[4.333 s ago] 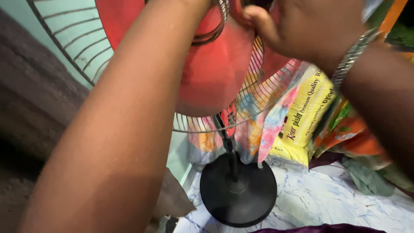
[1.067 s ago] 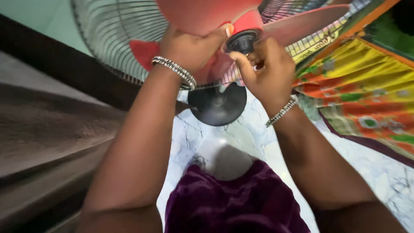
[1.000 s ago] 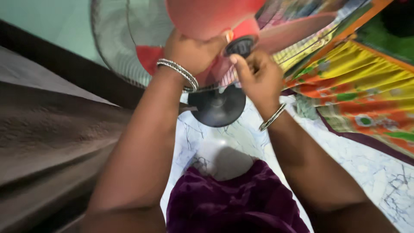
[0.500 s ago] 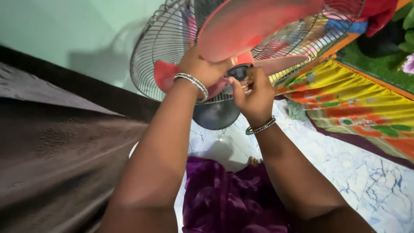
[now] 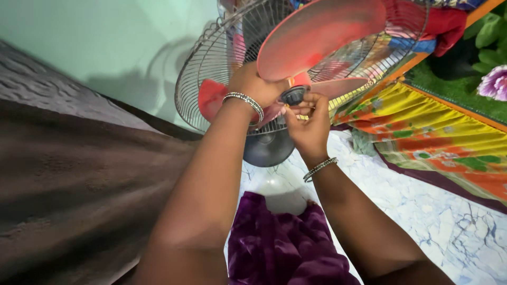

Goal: The person disassembles a standing electric fan by removing the front grille, fan blades, and rear grille using a screwdriver. The person then reassembles the fan by placing the components back in order and securing them.

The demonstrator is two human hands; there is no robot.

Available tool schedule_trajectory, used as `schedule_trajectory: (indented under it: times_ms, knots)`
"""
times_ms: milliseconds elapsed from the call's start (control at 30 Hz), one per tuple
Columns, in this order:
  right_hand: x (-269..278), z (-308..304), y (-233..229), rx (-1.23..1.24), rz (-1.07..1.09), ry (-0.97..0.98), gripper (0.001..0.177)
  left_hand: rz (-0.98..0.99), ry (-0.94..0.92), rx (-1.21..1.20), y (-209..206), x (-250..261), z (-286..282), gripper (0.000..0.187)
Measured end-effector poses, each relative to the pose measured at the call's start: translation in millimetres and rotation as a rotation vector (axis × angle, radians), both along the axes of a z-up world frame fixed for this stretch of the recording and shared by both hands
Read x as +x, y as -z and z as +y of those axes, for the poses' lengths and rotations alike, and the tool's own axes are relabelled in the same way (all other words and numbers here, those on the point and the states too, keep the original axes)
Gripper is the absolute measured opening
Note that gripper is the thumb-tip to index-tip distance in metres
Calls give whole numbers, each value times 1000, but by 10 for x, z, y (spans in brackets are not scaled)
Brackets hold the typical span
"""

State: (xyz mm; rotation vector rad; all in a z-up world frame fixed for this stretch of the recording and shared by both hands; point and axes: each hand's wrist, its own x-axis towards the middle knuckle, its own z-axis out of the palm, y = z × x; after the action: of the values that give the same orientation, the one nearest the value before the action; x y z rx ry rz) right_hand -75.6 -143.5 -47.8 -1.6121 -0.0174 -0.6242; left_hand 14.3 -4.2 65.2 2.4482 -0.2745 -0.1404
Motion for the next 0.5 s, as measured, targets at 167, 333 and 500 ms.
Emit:
schedule_trajectory:
  times_ms: [167,333,500]
  knots:
    - [42,-42,-12,298,253,-58,27,-22,24,14,34,-46,-23,41]
    - [28,-146,-169,751,720,-153,42,-96,-2,-9,113,-116,-55,36]
    - [-77,-74,-130,335,327,-62,31,-123,-24,-40,83,-188,-58,34]
